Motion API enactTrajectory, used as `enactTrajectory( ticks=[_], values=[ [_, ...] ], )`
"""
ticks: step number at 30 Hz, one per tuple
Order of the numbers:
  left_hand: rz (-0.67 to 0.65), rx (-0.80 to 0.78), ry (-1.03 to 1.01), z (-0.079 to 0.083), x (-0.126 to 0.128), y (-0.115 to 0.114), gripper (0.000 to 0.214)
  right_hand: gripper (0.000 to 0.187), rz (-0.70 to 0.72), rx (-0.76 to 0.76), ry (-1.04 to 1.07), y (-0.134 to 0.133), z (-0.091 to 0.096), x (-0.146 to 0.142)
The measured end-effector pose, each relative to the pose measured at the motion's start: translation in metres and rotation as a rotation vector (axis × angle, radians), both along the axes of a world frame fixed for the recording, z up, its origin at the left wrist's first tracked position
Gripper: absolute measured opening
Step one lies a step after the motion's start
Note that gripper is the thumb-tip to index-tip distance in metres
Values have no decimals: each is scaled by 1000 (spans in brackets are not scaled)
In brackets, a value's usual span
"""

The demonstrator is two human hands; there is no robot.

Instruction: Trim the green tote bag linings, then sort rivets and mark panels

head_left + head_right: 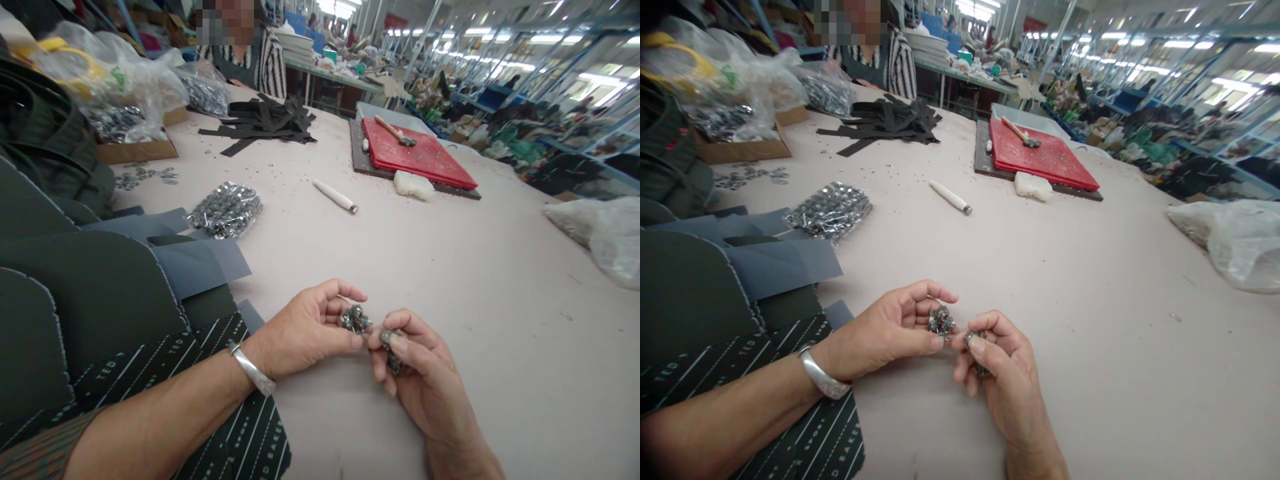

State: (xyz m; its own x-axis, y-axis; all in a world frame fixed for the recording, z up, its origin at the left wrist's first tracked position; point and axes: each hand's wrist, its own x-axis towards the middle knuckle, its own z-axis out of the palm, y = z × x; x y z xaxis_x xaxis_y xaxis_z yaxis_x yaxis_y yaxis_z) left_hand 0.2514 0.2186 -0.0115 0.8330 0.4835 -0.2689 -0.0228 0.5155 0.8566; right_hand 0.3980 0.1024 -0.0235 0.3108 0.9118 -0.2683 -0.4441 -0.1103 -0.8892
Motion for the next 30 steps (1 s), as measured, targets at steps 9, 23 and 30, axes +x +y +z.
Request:
enactTrajectory(
  ticks=[9,23,30],
  values=[
    [-72,159,25,-3,-1,-4,48,36,-1,-169,-369,2,-4,-8],
    [-130,-19,19,5,-4,1,45,32,99,-120,-317,0,-1,-3],
    [-105,19,22,2,-2,1,41,29,147,-127,-300,-3,-3,0]
  ],
)
